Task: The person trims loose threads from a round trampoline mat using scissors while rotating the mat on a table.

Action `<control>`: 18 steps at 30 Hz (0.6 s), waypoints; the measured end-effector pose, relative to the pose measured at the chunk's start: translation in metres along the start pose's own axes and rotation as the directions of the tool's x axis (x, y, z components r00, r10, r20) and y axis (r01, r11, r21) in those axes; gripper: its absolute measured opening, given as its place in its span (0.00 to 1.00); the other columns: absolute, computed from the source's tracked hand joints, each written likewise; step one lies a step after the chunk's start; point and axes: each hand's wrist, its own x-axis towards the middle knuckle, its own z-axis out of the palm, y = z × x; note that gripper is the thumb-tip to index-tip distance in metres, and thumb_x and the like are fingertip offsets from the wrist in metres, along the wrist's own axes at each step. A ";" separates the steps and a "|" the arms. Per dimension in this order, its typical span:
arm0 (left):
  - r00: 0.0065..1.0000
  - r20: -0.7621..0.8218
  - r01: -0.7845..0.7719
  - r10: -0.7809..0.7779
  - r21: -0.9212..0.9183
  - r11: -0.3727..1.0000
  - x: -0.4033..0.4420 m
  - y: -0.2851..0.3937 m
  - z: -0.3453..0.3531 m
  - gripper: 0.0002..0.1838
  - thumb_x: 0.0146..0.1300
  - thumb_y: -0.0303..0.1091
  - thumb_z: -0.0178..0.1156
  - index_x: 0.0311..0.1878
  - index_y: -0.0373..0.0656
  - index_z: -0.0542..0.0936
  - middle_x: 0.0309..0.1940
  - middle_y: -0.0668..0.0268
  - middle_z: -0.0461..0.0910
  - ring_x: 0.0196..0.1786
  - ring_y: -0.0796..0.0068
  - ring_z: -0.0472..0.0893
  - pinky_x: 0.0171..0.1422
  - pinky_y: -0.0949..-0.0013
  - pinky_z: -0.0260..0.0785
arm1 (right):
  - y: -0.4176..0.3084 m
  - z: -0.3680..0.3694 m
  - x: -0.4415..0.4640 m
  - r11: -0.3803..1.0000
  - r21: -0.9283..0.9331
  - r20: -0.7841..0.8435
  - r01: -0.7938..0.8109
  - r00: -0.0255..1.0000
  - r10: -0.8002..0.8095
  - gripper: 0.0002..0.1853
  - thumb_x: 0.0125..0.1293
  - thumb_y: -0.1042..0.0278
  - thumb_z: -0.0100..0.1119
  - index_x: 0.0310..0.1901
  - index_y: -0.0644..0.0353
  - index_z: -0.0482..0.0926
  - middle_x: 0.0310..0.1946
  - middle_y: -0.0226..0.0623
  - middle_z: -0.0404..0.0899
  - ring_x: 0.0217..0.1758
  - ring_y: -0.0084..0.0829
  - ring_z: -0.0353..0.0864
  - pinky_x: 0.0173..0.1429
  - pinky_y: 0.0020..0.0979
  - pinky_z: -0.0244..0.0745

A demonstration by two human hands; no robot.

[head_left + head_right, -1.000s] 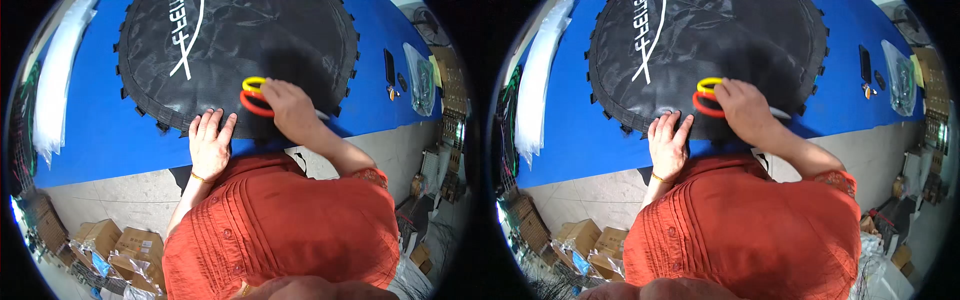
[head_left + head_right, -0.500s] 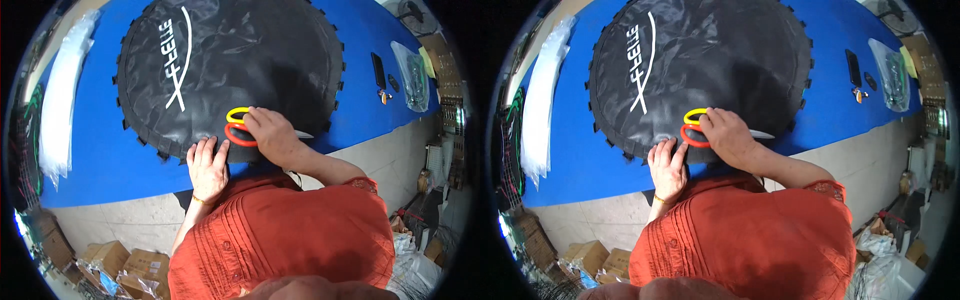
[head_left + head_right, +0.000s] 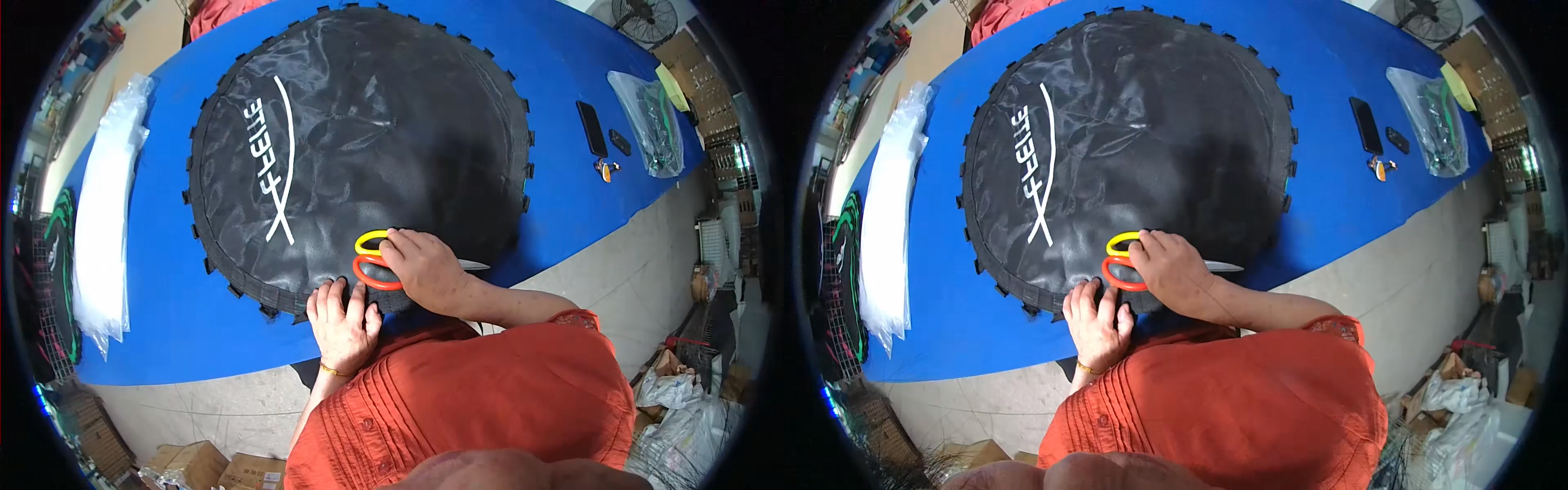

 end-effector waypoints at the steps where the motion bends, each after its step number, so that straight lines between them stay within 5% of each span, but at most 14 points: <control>1: 1.000 0.001 -0.001 0.001 -0.001 1.000 0.000 0.000 0.000 0.24 0.65 0.42 0.69 0.62 0.43 0.85 0.64 0.51 0.77 0.70 0.43 0.75 0.76 0.38 0.64 | 0.001 0.001 0.000 1.000 0.003 -0.008 0.004 1.000 -0.004 0.19 0.69 0.66 0.60 0.58 0.66 0.82 0.60 0.51 0.85 0.62 0.47 0.87 0.67 0.44 0.83; 18: 0.994 0.057 0.085 -0.089 0.085 0.993 -0.001 0.011 0.005 0.27 0.66 0.42 0.68 0.67 0.42 0.82 0.68 0.48 0.75 0.74 0.41 0.72 0.82 0.34 0.60 | 0.031 0.008 0.027 0.973 0.142 -0.022 0.181 0.984 -0.179 0.17 0.71 0.67 0.61 0.59 0.62 0.84 0.63 0.51 0.85 0.67 0.49 0.85 0.73 0.47 0.80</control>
